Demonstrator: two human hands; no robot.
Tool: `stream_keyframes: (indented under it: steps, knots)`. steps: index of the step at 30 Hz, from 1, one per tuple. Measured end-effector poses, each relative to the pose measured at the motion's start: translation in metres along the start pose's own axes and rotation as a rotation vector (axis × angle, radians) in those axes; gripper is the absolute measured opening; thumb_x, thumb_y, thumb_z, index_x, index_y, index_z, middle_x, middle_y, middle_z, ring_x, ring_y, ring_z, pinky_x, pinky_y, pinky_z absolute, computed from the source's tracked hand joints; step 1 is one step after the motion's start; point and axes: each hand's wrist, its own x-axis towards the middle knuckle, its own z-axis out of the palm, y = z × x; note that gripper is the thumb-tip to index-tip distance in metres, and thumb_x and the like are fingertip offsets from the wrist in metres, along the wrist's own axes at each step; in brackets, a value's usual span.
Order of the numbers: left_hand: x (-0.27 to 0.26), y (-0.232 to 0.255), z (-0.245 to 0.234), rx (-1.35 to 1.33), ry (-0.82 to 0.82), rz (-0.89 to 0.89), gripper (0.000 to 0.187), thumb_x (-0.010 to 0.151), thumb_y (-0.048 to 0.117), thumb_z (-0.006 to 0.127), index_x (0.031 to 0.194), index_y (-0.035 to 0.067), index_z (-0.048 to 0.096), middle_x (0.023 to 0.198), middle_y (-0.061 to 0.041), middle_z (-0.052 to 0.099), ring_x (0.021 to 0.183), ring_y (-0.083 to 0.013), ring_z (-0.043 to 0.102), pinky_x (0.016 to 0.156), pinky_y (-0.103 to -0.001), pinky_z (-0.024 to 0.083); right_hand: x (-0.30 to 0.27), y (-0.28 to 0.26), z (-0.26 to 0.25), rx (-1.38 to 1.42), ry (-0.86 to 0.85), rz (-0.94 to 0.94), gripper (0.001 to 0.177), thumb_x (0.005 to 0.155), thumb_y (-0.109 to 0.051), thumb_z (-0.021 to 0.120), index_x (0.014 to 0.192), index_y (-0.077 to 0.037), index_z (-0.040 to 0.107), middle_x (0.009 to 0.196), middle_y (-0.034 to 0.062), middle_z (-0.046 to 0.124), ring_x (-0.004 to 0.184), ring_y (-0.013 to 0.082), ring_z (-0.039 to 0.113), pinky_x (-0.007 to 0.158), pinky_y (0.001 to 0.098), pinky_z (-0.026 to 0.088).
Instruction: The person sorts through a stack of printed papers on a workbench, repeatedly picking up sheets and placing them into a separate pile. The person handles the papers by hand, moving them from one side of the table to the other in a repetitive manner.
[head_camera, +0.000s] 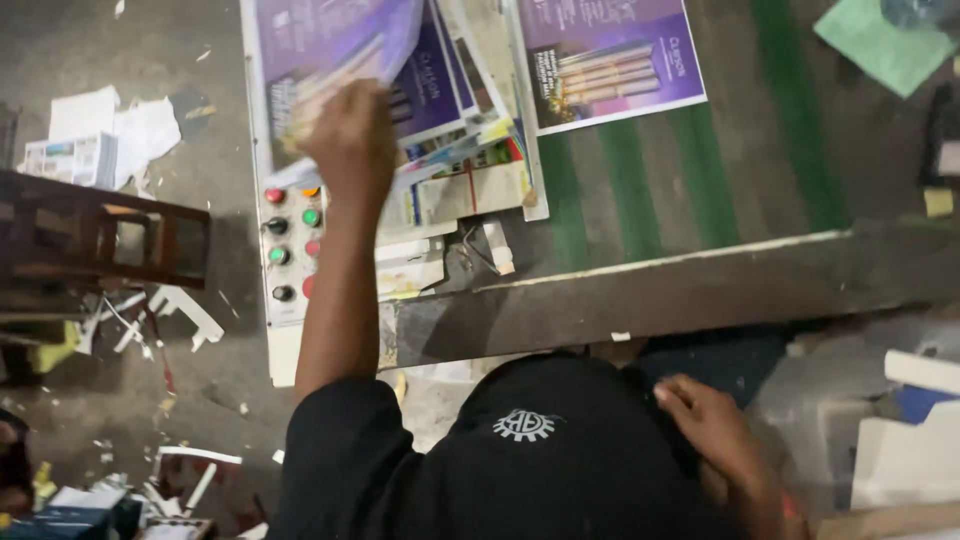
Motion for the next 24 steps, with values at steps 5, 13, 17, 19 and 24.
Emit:
stream_keyframes:
  steps: [5,13,17,19,24]
  knots:
    - [-0.033,0.1,0.004,-0.231,-0.007,0.103,0.02,0.094,0.008,0.073,0.113,0.004,0.067,0.1,-0.014,0.066,0.086,-0.0307,0.067,0.073,-0.044,0.054,0.06,-0.076,-0.031,0.503,0.062,-0.285,0.032,0.101,-0.029,0.062,0.116,-0.002,0.074,0.089,0.0065,0.075,0.078,0.0147,0.067,0.071,0.03,0.055]
    - [-0.077,0.208,-0.002,-0.354,-0.498,0.075,0.036,0.086,0.031,0.073,0.109,0.004,0.068,0.104,-0.012,0.067,0.105,-0.031,0.062,0.09,-0.047,0.046,0.12,-0.145,-0.024,1.171,-0.056,-0.409,0.035,0.107,-0.027,0.048,0.132,-0.004,0.057,0.115,0.0032,0.069,0.101,0.0133,0.07,0.079,0.035,0.061]
    - [-0.067,0.206,-0.018,-0.393,-0.404,0.113,0.039,0.082,0.03,0.072,0.109,0.002,0.068,0.11,-0.013,0.068,0.111,-0.0303,0.063,0.098,-0.052,0.045,0.128,-0.113,-0.028,1.318,0.088,-0.413,0.027,0.107,-0.017,0.057,0.132,-0.006,0.059,0.111,0.0066,0.07,0.09,0.0171,0.069,0.074,0.0326,0.059]
    - [-0.054,0.19,-0.024,-0.383,-0.325,0.119,0.038,0.081,0.027,0.071,0.109,0.002,0.067,0.113,-0.013,0.068,0.111,-0.0293,0.064,0.1,-0.054,0.046,0.131,-0.088,-0.035,1.38,0.13,-0.452,0.025,0.108,-0.013,0.059,0.131,-0.004,0.059,0.112,0.0078,0.07,0.093,0.0169,0.07,0.077,0.0311,0.06]
    - [-0.043,0.093,0.016,-0.108,-0.497,-0.255,0.011,0.099,0.01,0.066,0.109,0.008,0.069,0.105,-0.012,0.072,0.099,-0.029,0.07,0.095,-0.046,0.053,0.147,-0.022,-0.056,1.345,0.401,-0.373,0.023,0.108,-0.009,0.057,0.131,-0.007,0.06,0.102,0.0065,0.071,0.079,0.0169,0.069,0.061,0.0324,0.058]
